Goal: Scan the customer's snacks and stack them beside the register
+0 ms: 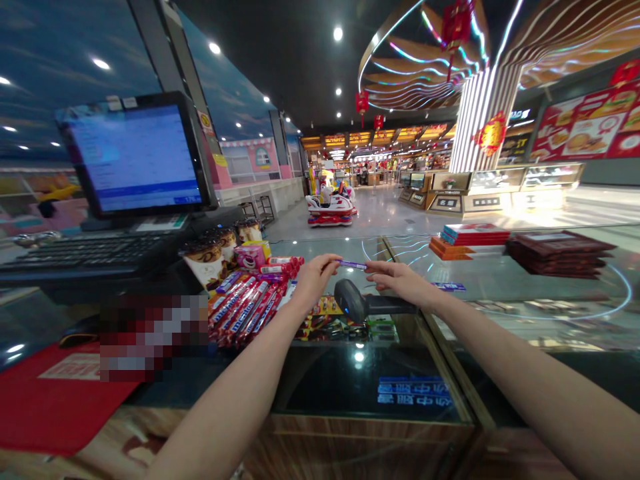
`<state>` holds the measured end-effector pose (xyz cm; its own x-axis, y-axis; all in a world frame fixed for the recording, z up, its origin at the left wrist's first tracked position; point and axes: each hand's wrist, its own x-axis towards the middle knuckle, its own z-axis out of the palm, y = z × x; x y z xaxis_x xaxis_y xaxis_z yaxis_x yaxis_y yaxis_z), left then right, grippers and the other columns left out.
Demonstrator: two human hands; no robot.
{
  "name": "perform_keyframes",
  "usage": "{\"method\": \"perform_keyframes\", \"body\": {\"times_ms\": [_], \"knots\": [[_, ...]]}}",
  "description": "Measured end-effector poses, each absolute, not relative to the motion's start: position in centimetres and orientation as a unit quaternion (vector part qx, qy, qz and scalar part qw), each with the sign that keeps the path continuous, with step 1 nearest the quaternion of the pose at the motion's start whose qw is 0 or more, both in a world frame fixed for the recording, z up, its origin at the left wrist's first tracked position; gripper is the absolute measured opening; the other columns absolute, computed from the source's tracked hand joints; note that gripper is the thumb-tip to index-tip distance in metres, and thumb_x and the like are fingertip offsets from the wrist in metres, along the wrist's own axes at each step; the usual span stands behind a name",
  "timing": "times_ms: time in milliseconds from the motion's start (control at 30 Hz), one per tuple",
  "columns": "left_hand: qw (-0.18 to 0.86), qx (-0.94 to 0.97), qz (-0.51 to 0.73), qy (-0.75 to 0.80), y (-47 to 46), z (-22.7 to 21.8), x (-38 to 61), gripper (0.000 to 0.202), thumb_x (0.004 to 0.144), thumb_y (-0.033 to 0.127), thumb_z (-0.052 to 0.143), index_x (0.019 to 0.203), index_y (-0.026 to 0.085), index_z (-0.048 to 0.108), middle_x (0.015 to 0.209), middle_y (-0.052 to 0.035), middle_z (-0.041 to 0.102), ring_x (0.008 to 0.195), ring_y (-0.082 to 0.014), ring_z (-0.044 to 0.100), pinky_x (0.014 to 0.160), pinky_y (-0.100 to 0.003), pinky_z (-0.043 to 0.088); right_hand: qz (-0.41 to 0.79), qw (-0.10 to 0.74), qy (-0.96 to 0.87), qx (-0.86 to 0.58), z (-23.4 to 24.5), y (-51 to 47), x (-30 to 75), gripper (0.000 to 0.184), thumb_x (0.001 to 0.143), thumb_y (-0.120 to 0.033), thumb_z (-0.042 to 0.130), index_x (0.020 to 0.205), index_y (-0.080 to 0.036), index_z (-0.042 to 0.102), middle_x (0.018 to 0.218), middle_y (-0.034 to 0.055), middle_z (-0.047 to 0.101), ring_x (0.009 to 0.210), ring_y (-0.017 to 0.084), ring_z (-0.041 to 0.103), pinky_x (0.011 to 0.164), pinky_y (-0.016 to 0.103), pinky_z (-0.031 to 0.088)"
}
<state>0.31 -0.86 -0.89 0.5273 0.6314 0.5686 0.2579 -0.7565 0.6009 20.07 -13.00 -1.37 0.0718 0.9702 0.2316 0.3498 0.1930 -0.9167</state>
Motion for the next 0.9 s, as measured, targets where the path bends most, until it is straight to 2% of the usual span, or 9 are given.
{"method": "perform_keyframes", "body": {"times_ms": [133, 233, 300, 400, 467, 667, 900], "knots": [[0.288, 0.813, 0.421, 0.281, 0.1, -1.3, 0.0, 0.025, 0.086, 0.035, 0.054, 0.098, 0.020, 0.070, 0.080, -0.0025, 0.071, 0.075, -0.0159, 0.068, 0.073, -0.027, 0.054, 0.229, 0.446, -0.656, -0.565, -0.9, -13.6, 20.8, 0.050, 0.084, -0.021, 0.057, 0.134, -0.023, 0.056, 0.127, 0.0090, 0.063, 0.111, 0.024, 0.061, 0.099, 0.047, 0.047], [0.311, 0.794, 0.424, 0.305, 1.2, -1.8, -0.5, 0.027, 0.084, 0.037, 0.056, 0.097, 0.018, 0.070, 0.076, -0.0027, 0.070, 0.072, -0.0156, 0.068, 0.070, -0.027, 0.054, 0.225, 0.376, -0.706, -0.556, -0.4, -14.7, 21.5, 0.057, 0.081, -0.026, 0.061, 0.137, -0.025, 0.052, 0.127, 0.0081, 0.064, 0.114, 0.025, 0.059, 0.099, 0.046, 0.045], [0.321, 0.785, 0.424, 0.319, 2.0, -2.2, -0.8, 0.028, 0.083, 0.038, 0.057, 0.097, 0.017, 0.070, 0.073, -0.0025, 0.069, 0.070, -0.0151, 0.067, 0.069, -0.026, 0.054, 0.237, 0.319, -0.735, -0.549, -0.4, -15.4, 21.8, 0.068, 0.075, -0.030, 0.069, 0.140, -0.026, 0.049, 0.128, 0.0081, 0.063, 0.115, 0.026, 0.059, 0.100, 0.045, 0.044], [0.332, 0.775, 0.424, 0.331, 2.8, -2.6, -1.2, 0.029, 0.082, 0.038, 0.057, 0.096, 0.017, 0.070, 0.071, -0.0030, 0.069, 0.068, -0.0149, 0.067, 0.067, -0.026, 0.053, 0.196, 0.256, -0.760, -0.564, -0.8, -15.7, 21.5, 0.079, 0.066, -0.031, 0.075, 0.140, -0.022, 0.049, 0.125, 0.0112, 0.063, 0.110, 0.028, 0.060, 0.098, 0.043, 0.045], [0.339, 0.768, 0.428, 0.335, 3.1, -2.6, -1.4, 0.028, 0.081, 0.038, 0.058, 0.095, 0.017, 0.070, 0.070, -0.0033, 0.069, 0.067, -0.0149, 0.067, 0.066, -0.026, 0.053, 0.154, 0.231, -0.774, -0.569, -1.1, -15.7, 21.0, 0.075, 0.066, -0.030, 0.075, 0.137, -0.020, 0.052, 0.121, 0.0119, 0.064, 0.108, 0.029, 0.060, 0.095, 0.042, 0.045], [0.352, 0.749, 0.437, 0.351, 3.2, -1.9, -2.1, 0.030, 0.078, 0.038, 0.059, 0.095, 0.017, 0.070, 0.072, -0.0043, 0.070, 0.066, -0.0146, 0.065, 0.059, -0.024, 0.049, 0.104, 0.206, -0.790, -0.568, -1.4, -15.6, 20.1, 0.051, 0.072, -0.032, 0.066, 0.121, -0.022, 0.060, 0.110, 0.0087, 0.067, 0.095, 0.026, 0.063, 0.084, 0.037, 0.047], [0.356, 0.740, 0.442, 0.361, 3.2, -1.6, -2.8, 0.033, 0.075, 0.040, 0.062, 0.096, 0.017, 0.072, 0.075, -0.0049, 0.071, 0.068, -0.0139, 0.063, 0.056, -0.021, 0.044, 0.075, 0.224, -0.782, -0.576, -1.7, -15.4, 20.3, 0.049, 0.074, -0.029, 0.061, 0.122, -0.021, 0.058, 0.100, 0.0068, 0.070, 0.085, 0.023, 0.064, 0.078, 0.034, 0.046]]}}
